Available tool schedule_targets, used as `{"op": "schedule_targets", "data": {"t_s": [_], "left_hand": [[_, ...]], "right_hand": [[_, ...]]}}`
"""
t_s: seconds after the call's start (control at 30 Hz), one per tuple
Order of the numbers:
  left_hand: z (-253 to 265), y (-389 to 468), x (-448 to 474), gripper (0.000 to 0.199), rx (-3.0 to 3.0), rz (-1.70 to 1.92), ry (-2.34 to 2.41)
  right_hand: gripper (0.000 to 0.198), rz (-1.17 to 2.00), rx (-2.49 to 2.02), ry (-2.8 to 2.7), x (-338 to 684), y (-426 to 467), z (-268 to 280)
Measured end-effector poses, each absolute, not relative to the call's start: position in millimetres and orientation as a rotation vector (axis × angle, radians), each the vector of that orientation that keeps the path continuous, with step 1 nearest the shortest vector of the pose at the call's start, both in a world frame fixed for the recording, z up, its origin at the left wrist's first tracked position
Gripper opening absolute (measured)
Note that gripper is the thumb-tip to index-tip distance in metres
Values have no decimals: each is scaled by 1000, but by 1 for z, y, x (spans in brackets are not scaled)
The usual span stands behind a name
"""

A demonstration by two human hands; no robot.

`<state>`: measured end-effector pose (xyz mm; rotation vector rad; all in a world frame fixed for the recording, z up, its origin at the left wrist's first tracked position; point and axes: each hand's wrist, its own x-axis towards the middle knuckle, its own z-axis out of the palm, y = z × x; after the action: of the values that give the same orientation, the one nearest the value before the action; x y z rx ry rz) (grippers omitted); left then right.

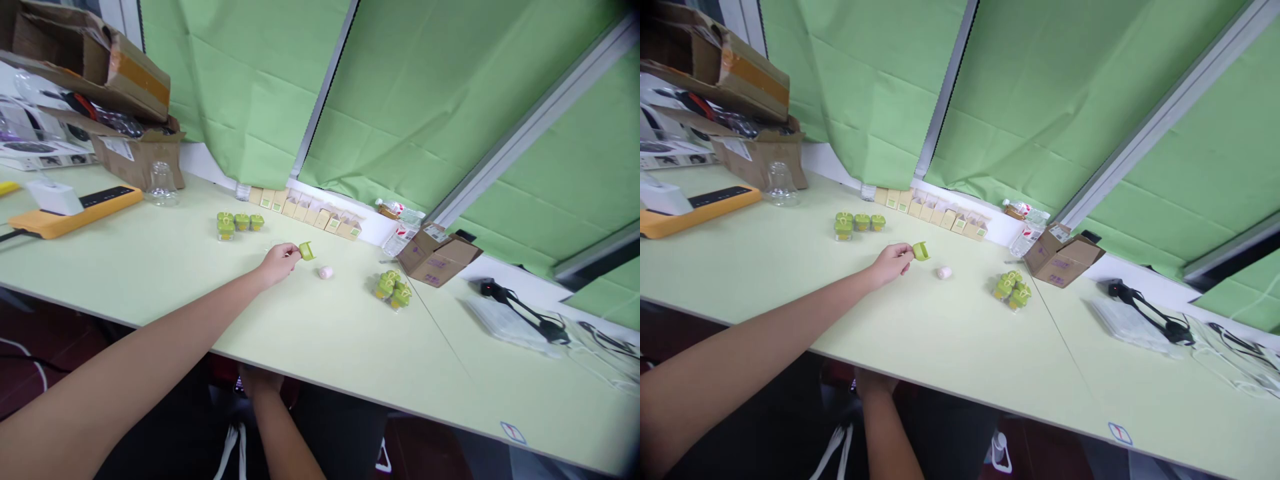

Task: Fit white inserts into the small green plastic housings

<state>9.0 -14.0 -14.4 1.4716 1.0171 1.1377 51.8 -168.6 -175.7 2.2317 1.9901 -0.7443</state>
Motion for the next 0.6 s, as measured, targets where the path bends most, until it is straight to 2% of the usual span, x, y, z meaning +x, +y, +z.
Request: {"op": "schedule_targets", "data": {"t_s": [0.23, 0.6], "left_hand": [[-14, -14, 10, 10, 1477, 1145, 1026], [-16, -14, 9, 10, 1474, 1124, 1045]], "right_hand": [[48, -658, 2192, 2017, 40, -169, -188], [49, -653, 2234, 2003, 45, -169, -183]]}}
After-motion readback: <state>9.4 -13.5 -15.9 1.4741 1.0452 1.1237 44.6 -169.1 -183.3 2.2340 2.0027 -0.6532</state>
